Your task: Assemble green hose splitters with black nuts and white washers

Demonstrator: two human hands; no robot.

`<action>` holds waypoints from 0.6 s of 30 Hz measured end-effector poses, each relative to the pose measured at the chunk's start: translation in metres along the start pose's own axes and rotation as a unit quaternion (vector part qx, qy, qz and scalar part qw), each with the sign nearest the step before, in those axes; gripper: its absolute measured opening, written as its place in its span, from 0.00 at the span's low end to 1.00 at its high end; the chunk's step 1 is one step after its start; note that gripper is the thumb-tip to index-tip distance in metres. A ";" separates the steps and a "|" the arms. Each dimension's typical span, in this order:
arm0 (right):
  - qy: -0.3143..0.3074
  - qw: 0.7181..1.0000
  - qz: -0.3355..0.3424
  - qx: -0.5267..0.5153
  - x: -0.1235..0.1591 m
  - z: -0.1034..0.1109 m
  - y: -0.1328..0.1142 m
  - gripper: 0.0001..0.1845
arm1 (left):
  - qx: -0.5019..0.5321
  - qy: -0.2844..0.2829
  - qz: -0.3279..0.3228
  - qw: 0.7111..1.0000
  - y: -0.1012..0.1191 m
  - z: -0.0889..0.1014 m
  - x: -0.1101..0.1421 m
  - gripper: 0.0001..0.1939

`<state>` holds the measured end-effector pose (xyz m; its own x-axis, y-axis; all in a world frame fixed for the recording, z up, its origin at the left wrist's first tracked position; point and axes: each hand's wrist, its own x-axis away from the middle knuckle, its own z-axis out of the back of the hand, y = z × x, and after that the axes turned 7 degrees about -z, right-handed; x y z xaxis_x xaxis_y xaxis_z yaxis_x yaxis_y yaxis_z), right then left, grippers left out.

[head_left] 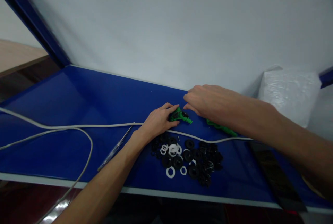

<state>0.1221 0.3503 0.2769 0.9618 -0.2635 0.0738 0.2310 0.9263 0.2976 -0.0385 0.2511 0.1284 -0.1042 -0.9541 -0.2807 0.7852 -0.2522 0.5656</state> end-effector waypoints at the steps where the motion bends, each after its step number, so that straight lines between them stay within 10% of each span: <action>1: -0.004 1.000 -0.016 -0.001 0.007 -0.002 0.001 0.10 | 0.003 -0.001 0.001 1.000 0.000 0.000 0.000 0.33; 13: 0.067 0.902 -0.377 -0.200 0.245 -0.116 -0.055 0.15 | 0.016 -0.007 0.023 1.000 0.001 0.002 -0.001 0.32; 18: 0.036 0.865 -0.470 -0.171 0.250 -0.137 -0.087 0.18 | 0.025 -0.006 0.011 1.000 -0.002 0.002 -0.004 0.33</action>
<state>0.3626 0.2410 0.1390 0.3284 -0.9379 -0.1117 0.9345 0.3398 -0.1059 -0.0411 0.2552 0.1304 -0.0946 -0.9611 -0.2597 0.7554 -0.2392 0.6100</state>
